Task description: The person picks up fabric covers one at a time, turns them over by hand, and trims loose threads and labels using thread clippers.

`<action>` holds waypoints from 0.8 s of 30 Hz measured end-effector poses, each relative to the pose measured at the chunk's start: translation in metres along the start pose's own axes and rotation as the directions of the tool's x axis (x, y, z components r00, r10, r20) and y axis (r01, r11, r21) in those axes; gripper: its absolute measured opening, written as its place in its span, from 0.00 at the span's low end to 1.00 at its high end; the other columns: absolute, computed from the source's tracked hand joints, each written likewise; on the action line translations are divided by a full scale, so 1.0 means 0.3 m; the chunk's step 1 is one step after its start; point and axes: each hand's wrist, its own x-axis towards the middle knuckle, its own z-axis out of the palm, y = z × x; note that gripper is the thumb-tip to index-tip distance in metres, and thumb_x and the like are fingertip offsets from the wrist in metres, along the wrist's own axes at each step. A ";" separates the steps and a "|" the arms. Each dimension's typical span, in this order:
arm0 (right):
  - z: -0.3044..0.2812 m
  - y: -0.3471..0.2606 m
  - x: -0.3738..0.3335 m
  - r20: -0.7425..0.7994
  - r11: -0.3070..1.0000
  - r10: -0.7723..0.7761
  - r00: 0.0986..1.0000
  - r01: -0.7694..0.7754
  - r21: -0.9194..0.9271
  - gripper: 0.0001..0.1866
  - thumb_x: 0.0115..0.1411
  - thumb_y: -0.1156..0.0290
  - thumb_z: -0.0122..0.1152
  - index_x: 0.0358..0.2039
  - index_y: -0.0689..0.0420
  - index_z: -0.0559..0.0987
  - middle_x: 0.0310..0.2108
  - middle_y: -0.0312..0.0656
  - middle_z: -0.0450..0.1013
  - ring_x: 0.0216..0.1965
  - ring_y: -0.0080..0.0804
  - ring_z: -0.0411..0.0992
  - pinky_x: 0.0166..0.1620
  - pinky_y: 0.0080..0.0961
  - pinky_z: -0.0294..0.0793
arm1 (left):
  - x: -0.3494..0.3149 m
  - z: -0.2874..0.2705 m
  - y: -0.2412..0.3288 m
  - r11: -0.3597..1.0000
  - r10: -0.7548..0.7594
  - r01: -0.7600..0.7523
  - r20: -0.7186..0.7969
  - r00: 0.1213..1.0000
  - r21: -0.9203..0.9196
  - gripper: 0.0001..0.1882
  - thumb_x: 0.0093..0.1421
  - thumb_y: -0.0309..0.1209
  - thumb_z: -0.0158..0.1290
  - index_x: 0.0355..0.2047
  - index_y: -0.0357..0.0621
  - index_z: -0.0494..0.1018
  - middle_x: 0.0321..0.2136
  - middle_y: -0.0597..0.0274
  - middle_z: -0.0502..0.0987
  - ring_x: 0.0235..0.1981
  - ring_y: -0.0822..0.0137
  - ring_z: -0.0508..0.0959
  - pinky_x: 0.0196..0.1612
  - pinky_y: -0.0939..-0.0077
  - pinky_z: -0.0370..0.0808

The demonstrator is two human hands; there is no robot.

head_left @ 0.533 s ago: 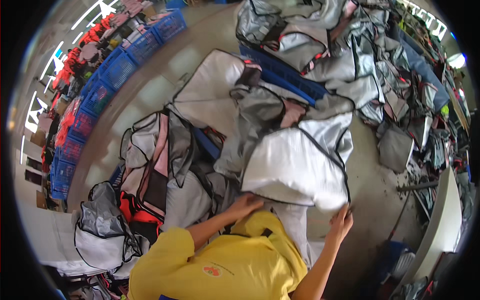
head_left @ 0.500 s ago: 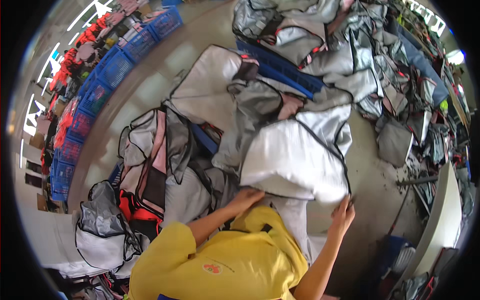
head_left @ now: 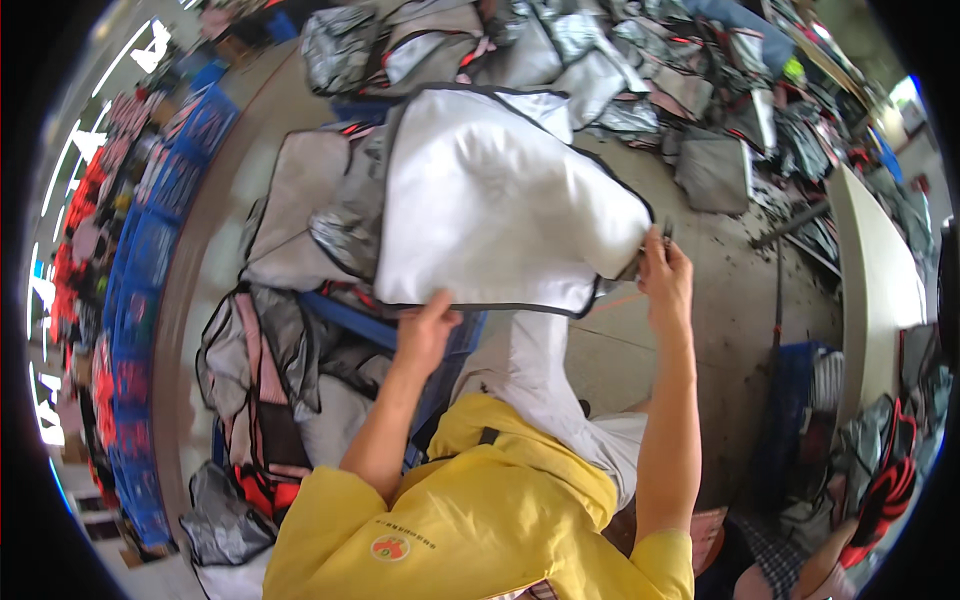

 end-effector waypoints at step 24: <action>0.314 -0.649 -0.924 -0.340 -0.171 -0.468 0.815 0.294 0.940 0.29 0.79 0.54 0.41 0.73 0.56 0.58 0.68 0.56 0.65 0.74 0.64 0.54 0.74 0.56 0.52 | 0.132 0.256 0.147 0.997 0.017 -0.022 -0.066 0.998 -0.075 0.10 0.67 0.38 0.62 0.40 0.48 0.76 0.30 0.71 0.75 0.29 0.75 0.70 0.34 0.75 0.67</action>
